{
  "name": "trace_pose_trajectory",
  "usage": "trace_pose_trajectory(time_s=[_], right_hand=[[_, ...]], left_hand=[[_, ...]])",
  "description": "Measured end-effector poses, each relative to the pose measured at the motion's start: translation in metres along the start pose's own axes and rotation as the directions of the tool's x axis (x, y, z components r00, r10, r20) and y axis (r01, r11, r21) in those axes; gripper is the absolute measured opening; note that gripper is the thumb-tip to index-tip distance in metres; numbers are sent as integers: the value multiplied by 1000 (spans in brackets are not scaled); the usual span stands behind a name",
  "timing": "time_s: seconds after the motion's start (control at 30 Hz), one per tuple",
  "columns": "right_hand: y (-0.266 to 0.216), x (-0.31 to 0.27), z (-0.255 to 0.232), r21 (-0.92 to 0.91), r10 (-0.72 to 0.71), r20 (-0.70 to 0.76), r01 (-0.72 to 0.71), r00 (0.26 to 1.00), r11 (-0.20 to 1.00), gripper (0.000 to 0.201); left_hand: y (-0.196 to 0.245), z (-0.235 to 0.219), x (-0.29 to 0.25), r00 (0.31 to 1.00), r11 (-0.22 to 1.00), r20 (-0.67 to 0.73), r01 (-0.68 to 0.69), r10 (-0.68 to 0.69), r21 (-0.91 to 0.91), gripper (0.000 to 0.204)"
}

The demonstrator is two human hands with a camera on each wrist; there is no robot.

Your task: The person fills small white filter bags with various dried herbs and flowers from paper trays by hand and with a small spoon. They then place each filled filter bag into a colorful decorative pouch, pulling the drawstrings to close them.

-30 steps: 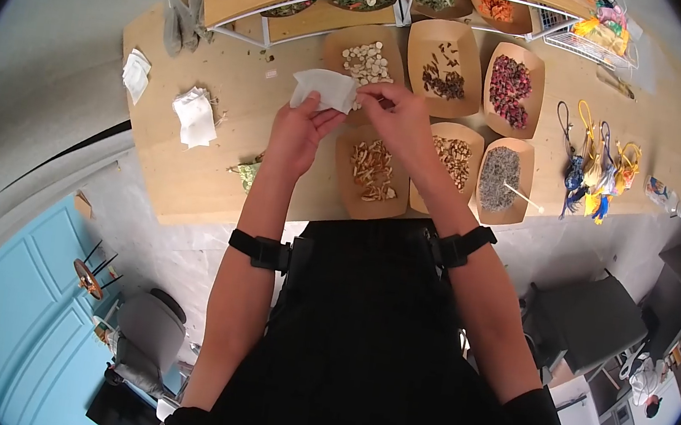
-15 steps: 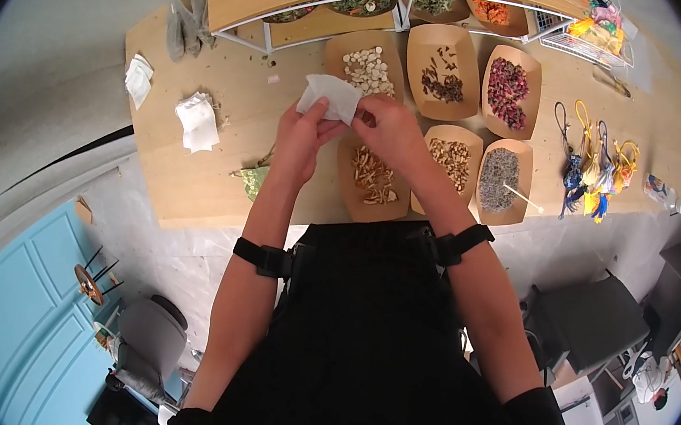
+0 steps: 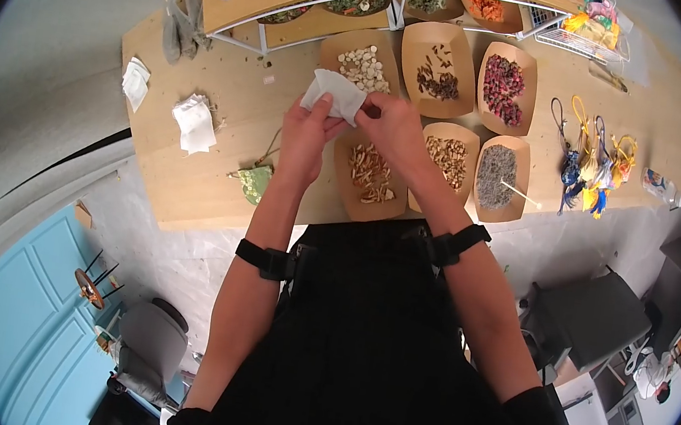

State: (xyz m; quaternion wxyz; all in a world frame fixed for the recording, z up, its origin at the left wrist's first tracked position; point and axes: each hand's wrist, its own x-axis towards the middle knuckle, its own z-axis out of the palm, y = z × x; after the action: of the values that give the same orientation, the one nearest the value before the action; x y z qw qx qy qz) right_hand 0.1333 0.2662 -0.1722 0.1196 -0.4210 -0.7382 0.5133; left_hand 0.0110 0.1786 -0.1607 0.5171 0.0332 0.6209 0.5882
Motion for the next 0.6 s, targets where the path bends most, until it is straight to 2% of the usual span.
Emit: trace_pose_trajectory(time_s=[0.17,0.23,0.27,0.33,0.47,0.53,0.6], right_hand=[[5,-1,7,8,29,4,-29,1000,1000,20],[6,-2,11,33,-71,-75,74,995,997,15],[7,-1,12,33,-73,-75,75,995,997,15],[5,-2,13,-66,-17,-28,15,999,998,19],[4,-4,16,-60,34,-61,-37,998,997,19],[5,-3,16,121,25,-111,-11,993,993,16],[6,-4,15,191,70,-108,-48,992,980,18]], left_hand=[[-3,7,-5,999,1000,-37,-9,8,-24,32],[-4,8,-7,999,1000,-42,-21,20,-19,32],[-5,9,-7,998,999,-52,-34,34,-15,33],[-5,9,-9,998,998,-51,-46,44,-41,33],[-8,10,-8,997,994,-34,-72,69,-83,34],[-7,10,-8,996,993,-44,-78,74,-91,34],[-9,8,-9,996,992,-56,-76,70,-100,34]])
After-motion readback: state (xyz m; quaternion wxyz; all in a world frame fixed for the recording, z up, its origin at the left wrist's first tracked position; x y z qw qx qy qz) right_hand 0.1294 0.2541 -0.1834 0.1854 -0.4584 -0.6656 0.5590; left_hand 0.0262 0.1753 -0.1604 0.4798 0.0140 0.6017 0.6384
